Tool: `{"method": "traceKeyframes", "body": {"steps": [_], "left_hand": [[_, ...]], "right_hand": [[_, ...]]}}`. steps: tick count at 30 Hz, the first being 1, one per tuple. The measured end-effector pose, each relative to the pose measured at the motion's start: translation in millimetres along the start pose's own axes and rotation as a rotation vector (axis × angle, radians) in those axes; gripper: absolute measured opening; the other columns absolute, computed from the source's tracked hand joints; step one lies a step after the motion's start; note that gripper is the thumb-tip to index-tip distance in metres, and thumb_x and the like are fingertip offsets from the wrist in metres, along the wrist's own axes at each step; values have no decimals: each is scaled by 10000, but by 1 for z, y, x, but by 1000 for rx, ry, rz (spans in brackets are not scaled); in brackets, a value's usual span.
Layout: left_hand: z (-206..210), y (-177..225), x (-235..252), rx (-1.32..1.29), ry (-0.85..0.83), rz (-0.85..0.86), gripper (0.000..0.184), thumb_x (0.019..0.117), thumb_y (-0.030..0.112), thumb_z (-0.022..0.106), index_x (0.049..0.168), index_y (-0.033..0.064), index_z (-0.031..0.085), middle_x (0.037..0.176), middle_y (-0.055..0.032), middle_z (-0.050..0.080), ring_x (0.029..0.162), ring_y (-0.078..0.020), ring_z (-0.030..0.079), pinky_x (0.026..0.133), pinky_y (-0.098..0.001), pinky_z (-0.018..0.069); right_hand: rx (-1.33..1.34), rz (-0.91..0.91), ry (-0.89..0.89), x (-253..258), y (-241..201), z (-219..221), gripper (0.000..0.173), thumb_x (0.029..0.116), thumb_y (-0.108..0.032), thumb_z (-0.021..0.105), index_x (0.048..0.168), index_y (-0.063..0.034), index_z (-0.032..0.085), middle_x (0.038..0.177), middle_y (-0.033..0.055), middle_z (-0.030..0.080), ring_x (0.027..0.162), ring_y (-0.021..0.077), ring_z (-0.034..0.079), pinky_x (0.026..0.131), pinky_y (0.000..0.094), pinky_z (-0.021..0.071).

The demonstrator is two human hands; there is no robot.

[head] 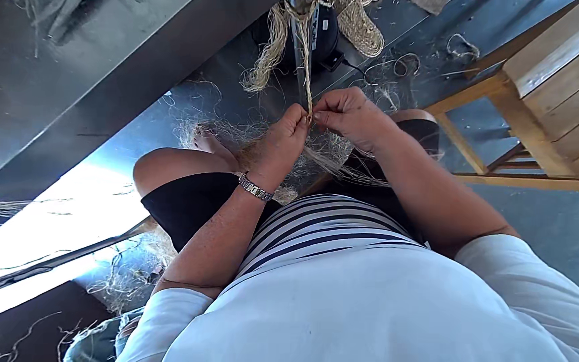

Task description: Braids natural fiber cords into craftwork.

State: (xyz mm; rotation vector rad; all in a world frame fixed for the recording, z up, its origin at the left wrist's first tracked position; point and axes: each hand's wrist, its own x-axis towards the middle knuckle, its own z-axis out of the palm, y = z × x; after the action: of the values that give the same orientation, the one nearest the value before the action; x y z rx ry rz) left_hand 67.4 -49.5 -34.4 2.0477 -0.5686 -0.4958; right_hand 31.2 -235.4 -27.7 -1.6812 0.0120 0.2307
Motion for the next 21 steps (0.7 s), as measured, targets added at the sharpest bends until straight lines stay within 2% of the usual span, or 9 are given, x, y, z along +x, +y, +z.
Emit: {"method": "traceKeyframes", "body": {"steps": [3, 4, 6, 9, 13, 16, 19, 20, 21], "left_hand": [[-11, 14, -4, 330, -2, 29, 279, 1084, 207, 443, 1128, 26, 650, 1092, -144, 612, 943, -267, 631, 800, -465, 521], [-15, 19, -5, 438, -9, 23, 281, 1081, 206, 443, 1147, 29, 651, 1144, -170, 613, 968, -319, 650, 788, -517, 527], [-21, 25, -6, 560, -14, 20, 293, 1075, 203, 440, 1123, 20, 663, 1104, -197, 642, 957, -376, 668, 757, -572, 510], [-27, 29, -9, 477, -24, 3, 306, 1084, 203, 421, 1041, 9, 653, 1029, -167, 659, 930, -322, 650, 782, -543, 486], [-19, 30, -17, 355, 51, 53, 304, 1078, 202, 429, 936, 10, 619, 870, -125, 599, 816, -252, 595, 725, -465, 456], [-6, 22, -22, 351, 123, 118, 297, 1067, 191, 467, 966, -7, 664, 997, -157, 597, 931, -288, 607, 793, -467, 493], [5, 15, -27, 366, 105, 115, 287, 1054, 187, 463, 1004, 6, 678, 1338, -202, 585, 1250, -364, 556, 980, -581, 433], [6, 14, -27, 378, 94, 107, 288, 1058, 188, 456, 1004, 9, 675, 1334, -194, 601, 1254, -356, 563, 989, -591, 418], [7, 14, -27, 397, 94, 102, 288, 1061, 188, 460, 991, 9, 674, 1243, -189, 642, 1196, -344, 599, 974, -590, 417]], "right_hand": [[-9, -10, 22, 1, 1, -1, 79, 985, -53, 630, 927, -39, 681, 722, -68, 622, 599, -32, 525, 570, 138, 438], [-27, -19, 31, 1, 1, -1, 77, 981, -56, 638, 920, -40, 682, 726, -67, 623, 617, -29, 539, 591, 143, 450], [-71, -44, 34, 2, 3, 0, 70, 971, -68, 650, 914, -38, 677, 737, -60, 619, 647, -20, 557, 635, 157, 477], [-170, -114, 78, 0, 4, 6, 105, 974, -105, 644, 909, -31, 681, 720, -44, 599, 623, -17, 522, 609, 167, 447], [-374, -263, 286, -7, 1, 32, 171, 968, -101, 588, 850, -8, 669, 705, 27, 609, 612, 41, 538, 593, 220, 448], [-354, -209, 355, -9, 4, 39, 175, 972, -101, 591, 847, -6, 669, 706, 29, 610, 612, 43, 539, 596, 222, 447], [-269, -92, 350, -11, 5, 39, 158, 977, -107, 603, 885, -8, 685, 722, 13, 613, 626, 25, 533, 612, 206, 445], [-235, -76, 351, -11, 7, 40, 156, 975, -106, 606, 889, -7, 688, 717, 7, 607, 619, 22, 525, 605, 203, 439], [-205, -67, 349, -11, 8, 40, 156, 976, -108, 607, 893, -7, 692, 714, 3, 609, 616, 17, 531, 601, 199, 446]]}}
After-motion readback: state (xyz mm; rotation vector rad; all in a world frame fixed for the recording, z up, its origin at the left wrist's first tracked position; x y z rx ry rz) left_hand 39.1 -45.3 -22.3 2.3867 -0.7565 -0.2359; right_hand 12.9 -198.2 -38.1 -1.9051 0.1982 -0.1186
